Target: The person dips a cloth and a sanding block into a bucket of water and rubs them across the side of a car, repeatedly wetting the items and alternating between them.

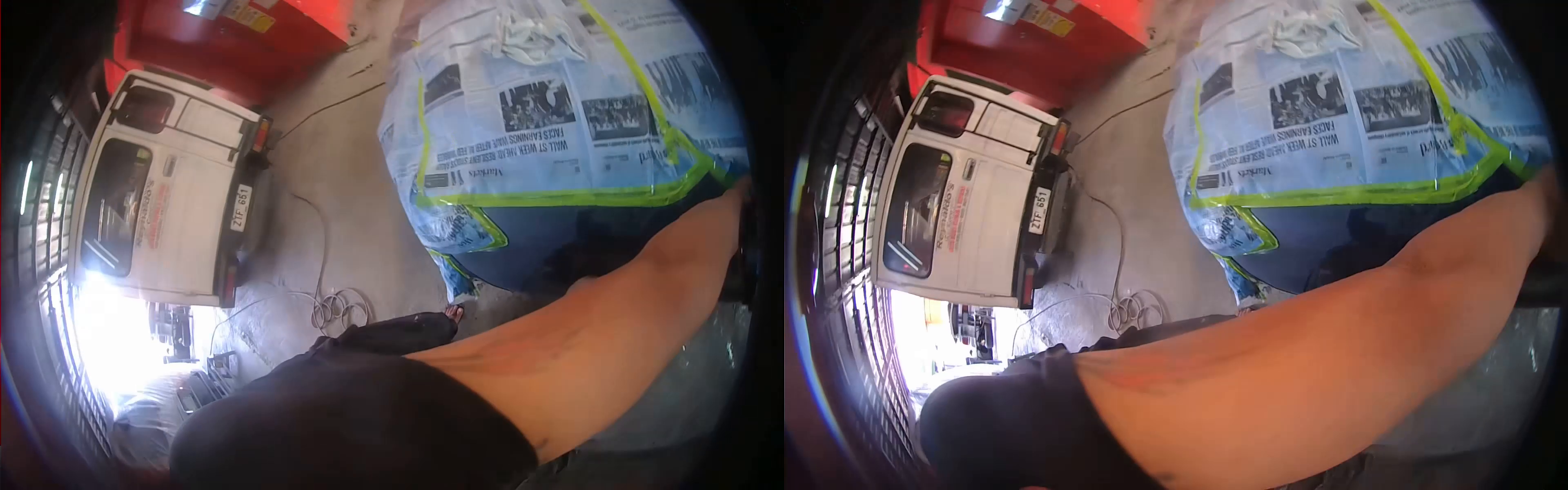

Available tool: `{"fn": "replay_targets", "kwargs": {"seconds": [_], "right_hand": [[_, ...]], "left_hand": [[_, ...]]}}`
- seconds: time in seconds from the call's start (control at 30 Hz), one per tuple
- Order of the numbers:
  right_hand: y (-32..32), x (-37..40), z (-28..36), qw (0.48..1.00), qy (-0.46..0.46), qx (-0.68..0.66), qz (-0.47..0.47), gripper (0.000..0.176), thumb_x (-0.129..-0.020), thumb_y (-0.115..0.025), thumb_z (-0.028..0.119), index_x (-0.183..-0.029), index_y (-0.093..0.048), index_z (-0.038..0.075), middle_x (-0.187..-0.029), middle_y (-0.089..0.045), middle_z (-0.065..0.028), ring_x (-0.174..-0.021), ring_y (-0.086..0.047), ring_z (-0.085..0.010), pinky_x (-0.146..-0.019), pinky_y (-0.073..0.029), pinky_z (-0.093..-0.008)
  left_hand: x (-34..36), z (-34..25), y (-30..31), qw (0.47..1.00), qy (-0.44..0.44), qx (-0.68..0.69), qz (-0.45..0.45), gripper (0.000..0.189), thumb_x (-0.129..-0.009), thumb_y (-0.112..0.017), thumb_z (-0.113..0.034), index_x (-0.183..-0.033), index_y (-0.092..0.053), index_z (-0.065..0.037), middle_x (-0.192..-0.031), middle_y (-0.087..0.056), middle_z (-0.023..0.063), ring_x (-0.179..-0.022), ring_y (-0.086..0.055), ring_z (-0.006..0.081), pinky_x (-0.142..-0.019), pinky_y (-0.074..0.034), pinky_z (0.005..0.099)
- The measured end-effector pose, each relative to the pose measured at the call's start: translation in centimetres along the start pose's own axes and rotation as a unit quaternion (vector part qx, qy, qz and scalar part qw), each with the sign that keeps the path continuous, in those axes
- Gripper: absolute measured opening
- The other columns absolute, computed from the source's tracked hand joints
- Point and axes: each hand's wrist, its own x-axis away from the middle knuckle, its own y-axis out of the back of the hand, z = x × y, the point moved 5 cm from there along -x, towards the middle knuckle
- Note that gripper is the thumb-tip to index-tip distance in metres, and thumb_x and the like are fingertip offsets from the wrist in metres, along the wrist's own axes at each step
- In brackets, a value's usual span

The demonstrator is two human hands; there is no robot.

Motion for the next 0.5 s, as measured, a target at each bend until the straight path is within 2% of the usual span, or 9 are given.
{"fn": "replay_targets", "kwargs": {"seconds": [0.07,0.13,0.4,0.5], "right_hand": [[-0.3,-1.2,2.6,1.000,-0.008,-0.001,-0.015,0.059,-0.115,-0.034,0.030,-0.164,-0.027,-0.002,-0.171,-0.024,-0.0265,-0.160,-0.020,-0.0407,-0.129,-0.012,-0.0542],[-0.9,-0.5,0.2,1.000,-0.008,-0.005,-0.027,0.060,-0.115,-0.033,0.031,-0.164,-0.027,-0.002,-0.171,-0.024,-0.0262,-0.160,-0.020,-0.0405,-0.129,-0.011,-0.0545],[-5.5,-3.0,1.5,0.995,-0.012,-0.049,-0.083,0.062,-0.116,-0.032,0.035,-0.165,-0.025,-0.002,-0.172,-0.022,-0.0249,-0.161,-0.016,-0.0398,-0.129,-0.008,-0.0556],[-8.6,-4.5,2.2,0.991,-0.019,-0.087,-0.102,0.063,-0.116,-0.031,0.036,-0.165,-0.025,-0.002,-0.173,-0.021,-0.0244,-0.162,-0.015,-0.0395,-0.129,-0.006,-0.0560]], "left_hand": [[0.4,0.0,0.5,1.000,0.000,0.014,-0.009,0.031,-0.077,-0.076,-0.044,-0.090,-0.077,-0.016,-0.093,-0.072,0.0145,-0.101,-0.067,0.0366,-0.089,-0.050,0.0521],[0.6,-0.4,1.2,0.999,-0.002,0.025,-0.022,0.029,-0.078,-0.075,-0.041,-0.090,-0.076,-0.014,-0.093,-0.072,0.0158,-0.099,-0.067,0.0377,-0.088,-0.051,0.0523],[1.4,0.5,3.6,0.999,-0.014,0.037,-0.018,0.021,-0.082,-0.072,-0.028,-0.089,-0.072,-0.008,-0.092,-0.071,0.0209,-0.092,-0.068,0.0422,-0.082,-0.053,0.0531],[0.4,-0.2,3.9,0.998,-0.049,0.039,-0.007,0.019,-0.084,-0.071,-0.024,-0.089,-0.071,-0.006,-0.091,-0.071,0.0228,-0.090,-0.069,0.0439,-0.080,-0.054,0.0534]]}}
